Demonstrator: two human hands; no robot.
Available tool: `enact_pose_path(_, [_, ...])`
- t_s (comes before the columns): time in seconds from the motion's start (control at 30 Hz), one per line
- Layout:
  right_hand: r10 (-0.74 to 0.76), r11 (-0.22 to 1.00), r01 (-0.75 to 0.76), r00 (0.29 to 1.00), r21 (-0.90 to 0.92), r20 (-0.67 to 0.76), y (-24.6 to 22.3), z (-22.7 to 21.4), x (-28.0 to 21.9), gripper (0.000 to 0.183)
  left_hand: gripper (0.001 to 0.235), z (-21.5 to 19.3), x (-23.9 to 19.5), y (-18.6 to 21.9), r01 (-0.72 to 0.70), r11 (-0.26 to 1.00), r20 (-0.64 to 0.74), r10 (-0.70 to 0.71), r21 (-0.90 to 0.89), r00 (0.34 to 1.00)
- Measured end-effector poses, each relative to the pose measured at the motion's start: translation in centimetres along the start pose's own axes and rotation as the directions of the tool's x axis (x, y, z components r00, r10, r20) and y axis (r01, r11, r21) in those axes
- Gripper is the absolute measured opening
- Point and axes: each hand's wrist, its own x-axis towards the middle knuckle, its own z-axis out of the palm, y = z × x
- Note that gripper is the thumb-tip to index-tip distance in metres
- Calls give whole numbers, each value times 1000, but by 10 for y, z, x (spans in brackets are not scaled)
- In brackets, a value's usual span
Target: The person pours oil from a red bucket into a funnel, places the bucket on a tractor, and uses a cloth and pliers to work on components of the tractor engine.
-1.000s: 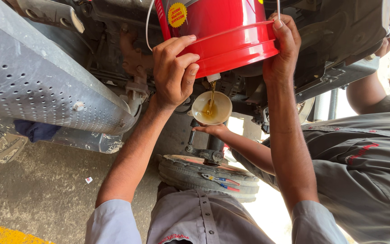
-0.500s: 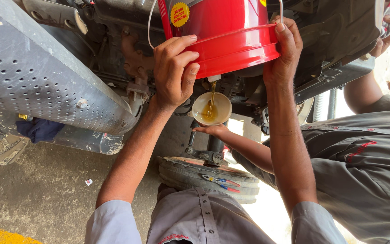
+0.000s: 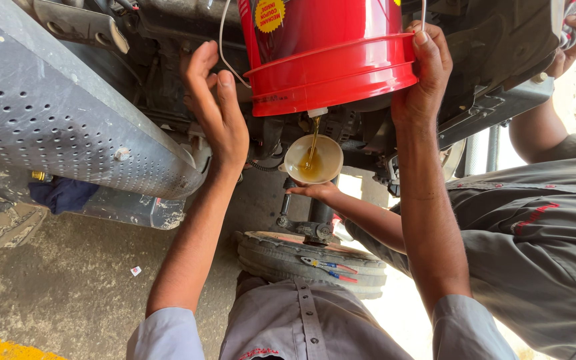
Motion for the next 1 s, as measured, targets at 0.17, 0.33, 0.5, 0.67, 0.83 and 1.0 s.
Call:
enact_pose_path(0.17, [-13, 1000, 13, 1000, 2, -9, -3, -2, -3, 24, 42, 6, 0, -20, 181, 979, 49, -177, -97, 983])
enact_pose_path(0.33, [-19, 1000, 19, 1000, -6, 1, -7, -2, -5, 23, 46, 10, -2, -25, 264, 948, 103, -249, -175, 963])
enact_pose_path(0.5, [-42, 999, 42, 999, 1, 15, -9, -3, -7, 24, 49, 14, -6, -28, 261, 948, 121, -242, -179, 963])
enact_pose_path(0.67, [-66, 998, 66, 997, 4, 43, -10, -3, -7, 23, 50, 16, -13, -32, 210, 958, 141, -185, -195, 973])
enact_pose_path(0.83, [-85, 996, 82, 995, 36, 60, -12, -2, -10, 21, 55, 20, -15, -31, 160, 973, 155, -134, -168, 979])
enact_pose_path(1.0, [-96, 994, 93, 994, 62, 52, -15, 1, -13, 20, 60, 22, -16, -22, 211, 952, 159, -178, -221, 971])
